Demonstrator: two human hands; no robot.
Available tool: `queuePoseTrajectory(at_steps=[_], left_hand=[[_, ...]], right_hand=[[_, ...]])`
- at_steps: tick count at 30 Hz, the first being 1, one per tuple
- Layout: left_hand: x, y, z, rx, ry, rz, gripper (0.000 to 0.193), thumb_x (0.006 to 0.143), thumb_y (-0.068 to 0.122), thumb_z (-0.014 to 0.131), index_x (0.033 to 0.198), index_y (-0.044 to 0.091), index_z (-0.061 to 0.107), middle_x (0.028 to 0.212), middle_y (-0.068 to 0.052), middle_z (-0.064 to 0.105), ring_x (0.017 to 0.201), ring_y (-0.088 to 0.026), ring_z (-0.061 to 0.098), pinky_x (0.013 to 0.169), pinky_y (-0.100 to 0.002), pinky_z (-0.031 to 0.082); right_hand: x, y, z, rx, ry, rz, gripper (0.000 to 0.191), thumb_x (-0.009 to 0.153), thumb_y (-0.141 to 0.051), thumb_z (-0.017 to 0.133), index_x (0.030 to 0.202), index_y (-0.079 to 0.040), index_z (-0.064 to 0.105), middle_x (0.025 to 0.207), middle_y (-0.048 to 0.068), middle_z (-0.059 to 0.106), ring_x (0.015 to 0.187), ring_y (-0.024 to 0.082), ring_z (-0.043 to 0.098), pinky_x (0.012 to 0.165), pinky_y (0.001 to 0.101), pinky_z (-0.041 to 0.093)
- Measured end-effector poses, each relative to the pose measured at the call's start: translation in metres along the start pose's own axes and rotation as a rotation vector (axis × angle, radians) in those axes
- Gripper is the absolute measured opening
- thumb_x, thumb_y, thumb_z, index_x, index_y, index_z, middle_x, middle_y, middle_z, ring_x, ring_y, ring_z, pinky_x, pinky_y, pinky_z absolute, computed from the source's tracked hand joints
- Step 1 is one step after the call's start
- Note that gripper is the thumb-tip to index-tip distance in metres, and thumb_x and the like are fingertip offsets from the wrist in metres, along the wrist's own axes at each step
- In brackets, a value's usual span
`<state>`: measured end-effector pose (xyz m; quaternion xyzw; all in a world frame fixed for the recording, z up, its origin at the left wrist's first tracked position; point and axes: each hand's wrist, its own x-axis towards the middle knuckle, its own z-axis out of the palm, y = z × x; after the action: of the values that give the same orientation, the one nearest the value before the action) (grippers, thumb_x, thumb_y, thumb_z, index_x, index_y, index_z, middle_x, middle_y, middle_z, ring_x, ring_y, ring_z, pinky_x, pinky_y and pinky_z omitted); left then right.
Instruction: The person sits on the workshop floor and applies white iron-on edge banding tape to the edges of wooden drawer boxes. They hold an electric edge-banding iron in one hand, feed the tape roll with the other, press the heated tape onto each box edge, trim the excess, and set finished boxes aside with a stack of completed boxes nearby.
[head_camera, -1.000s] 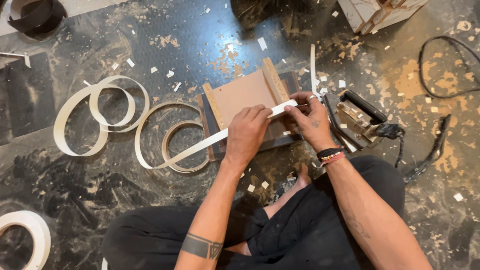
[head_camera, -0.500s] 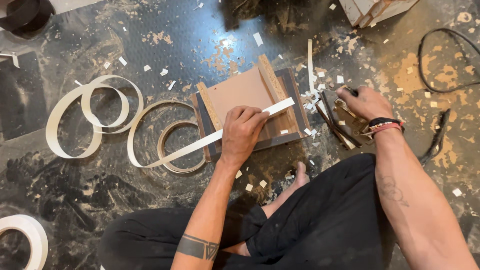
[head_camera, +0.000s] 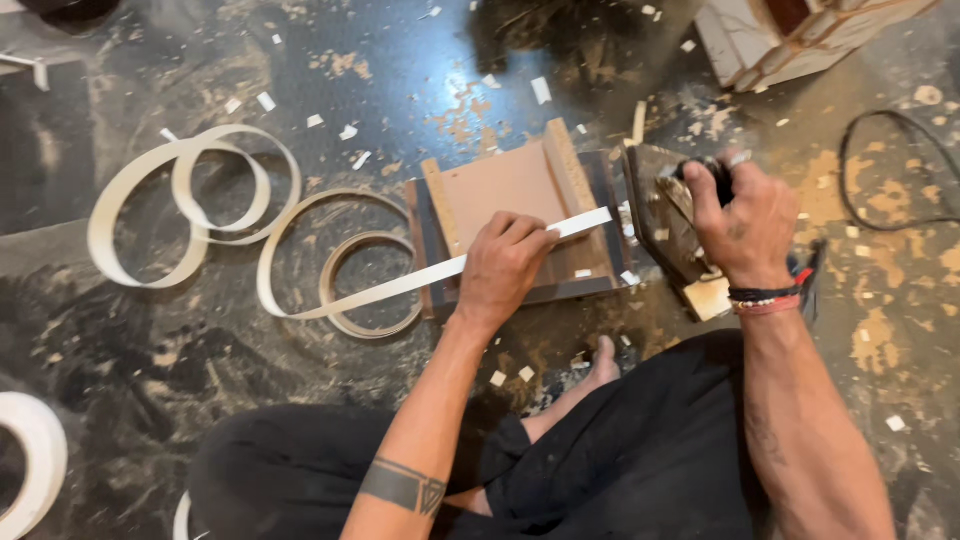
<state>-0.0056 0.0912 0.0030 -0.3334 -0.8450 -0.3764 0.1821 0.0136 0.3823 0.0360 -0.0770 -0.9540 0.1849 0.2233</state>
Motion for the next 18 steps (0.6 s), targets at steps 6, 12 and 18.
queuePoseTrajectory(at_steps=[6, 12, 18], left_hand=[[0.005, -0.002, -0.001, -0.04, -0.006, -0.006, 0.015, 0.085, 0.007, 0.076, 0.1, 0.008, 0.076, 0.099, -0.002, 0.07, 0.099, -0.025, 0.062, 0.086, -0.039, 0.053], [0.003, -0.004, -0.001, -0.032, -0.016, -0.027, 0.011, 0.085, 0.01, 0.076, 0.095, 0.007, 0.073, 0.099, -0.003, 0.069, 0.099, -0.026, 0.062, 0.086, -0.039, 0.053], [-0.001, -0.004, -0.003, 0.038, -0.015, -0.002, 0.011, 0.087, 0.012, 0.076, 0.097, 0.009, 0.072, 0.102, -0.003, 0.068, 0.104, -0.025, 0.061, 0.093, -0.042, 0.046]], right_hand=[[0.036, -0.059, 0.001, -0.08, -0.162, -0.175, 0.045, 0.11, -0.049, 0.063, 0.096, -0.007, 0.07, 0.071, 0.019, 0.066, 0.067, 0.041, 0.066, 0.061, 0.0488, 0.05], [0.039, -0.083, 0.0, -0.256, -0.201, -0.291, 0.051, 0.109, -0.054, 0.059, 0.099, -0.004, 0.066, 0.068, 0.02, 0.066, 0.062, 0.041, 0.066, 0.055, 0.0505, 0.05], [0.036, -0.106, -0.001, -0.317, -0.24, -0.313, 0.053, 0.109, -0.055, 0.058, 0.091, -0.005, 0.064, 0.069, 0.019, 0.067, 0.061, 0.04, 0.067, 0.053, 0.0503, 0.05]])
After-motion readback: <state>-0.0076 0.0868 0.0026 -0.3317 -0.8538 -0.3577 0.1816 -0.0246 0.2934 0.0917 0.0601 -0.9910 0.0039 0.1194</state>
